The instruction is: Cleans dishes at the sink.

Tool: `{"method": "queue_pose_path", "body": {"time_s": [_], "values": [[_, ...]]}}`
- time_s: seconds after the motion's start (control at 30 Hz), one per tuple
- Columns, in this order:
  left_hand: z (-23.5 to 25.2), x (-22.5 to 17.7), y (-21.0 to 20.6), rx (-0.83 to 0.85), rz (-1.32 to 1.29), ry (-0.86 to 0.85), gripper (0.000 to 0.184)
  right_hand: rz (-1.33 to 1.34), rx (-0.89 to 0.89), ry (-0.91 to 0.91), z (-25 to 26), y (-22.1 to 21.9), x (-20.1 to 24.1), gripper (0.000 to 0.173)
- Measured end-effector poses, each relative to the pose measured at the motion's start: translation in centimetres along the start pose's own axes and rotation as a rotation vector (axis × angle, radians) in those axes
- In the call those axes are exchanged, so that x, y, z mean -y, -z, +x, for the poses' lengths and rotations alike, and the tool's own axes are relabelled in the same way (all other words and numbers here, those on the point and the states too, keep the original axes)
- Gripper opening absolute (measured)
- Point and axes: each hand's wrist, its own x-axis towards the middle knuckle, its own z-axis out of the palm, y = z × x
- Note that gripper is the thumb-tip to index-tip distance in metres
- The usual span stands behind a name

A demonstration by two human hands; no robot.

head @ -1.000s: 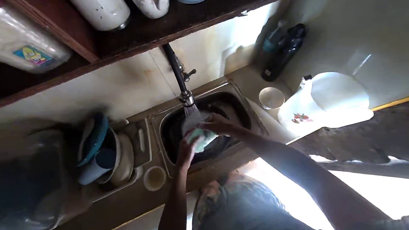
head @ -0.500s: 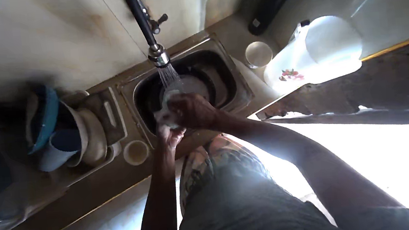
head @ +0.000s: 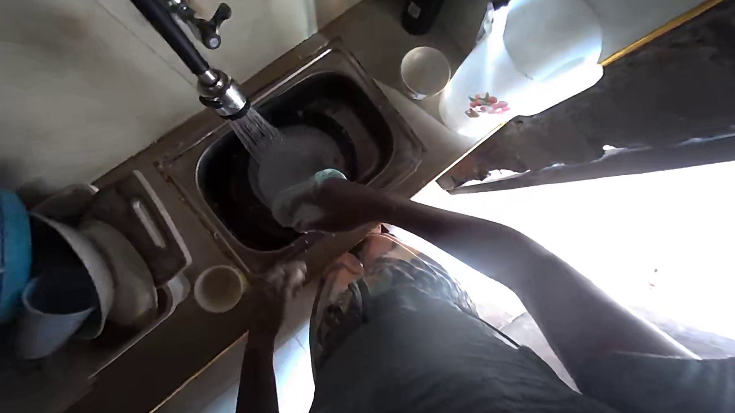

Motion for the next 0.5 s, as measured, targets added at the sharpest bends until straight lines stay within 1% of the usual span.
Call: {"method": "queue_pose_path", "body": {"time_s": [0.03, 0.07, 0.1, 0.13, 0.2, 0.3, 0.37, 0.4, 0.43, 0.47, 0.5], "values": [[-1.4, 0.9, -0.2, 0.132, 0.127, 0.064, 0.026, 0.017, -0.067, -0.014, -0.1, -0.1, -1.1, 0.034], [-2.6, 2.4, -0.9, 0.251, 0.175, 0.145, 0.024, 0.066, -0.124, -0.043, -0.4, 0.1, -2.0, 0.032], [-3.5, 4.4, -1.6, 0.308, 0.144, 0.181, 0.023, 0.128, -0.156, -0.093, -0.7, 0.3, -2.6, 0.03], [-4.3, 6.2, -2.0, 0.319, 0.067, 0.193, 0.023, 0.179, -0.178, -0.137, -1.1, 0.5, -3.3, 0.029], [-5.3, 7.3, -1.7, 0.31, -0.028, 0.207, 0.024, 0.25, -0.209, -0.206, -1.8, 0.5, -5.0, 0.029], [-5.9, 7.4, -0.7, 0.35, 0.052, 0.145, 0.026, 0.357, -0.278, -0.258, -2.0, -1.0, -8.1, 0.027], [-6.1, 8.0, -0.4, 0.375, 0.096, 0.123, 0.031, 0.383, -0.292, -0.257, -2.3, -1.8, -9.0, 0.027], [-6.2, 8.0, -0.3, 0.362, 0.082, 0.094, 0.031, 0.388, -0.294, -0.252, -2.4, -2.1, -9.1, 0.026], [-6.4, 7.5, -0.1, 0.337, 0.084, 0.021, 0.028, 0.399, -0.295, -0.254, -2.6, -2.2, -8.9, 0.026], [-6.7, 5.5, 0.0, 0.304, 0.097, -0.071, 0.023, 0.422, -0.288, -0.274, -2.6, -2.2, -8.7, 0.026], [-7.2, 0.7, 0.3, 0.282, 0.129, -0.071, 0.019, 0.445, -0.278, -0.311, -2.5, -2.2, -8.4, 0.027]]}}
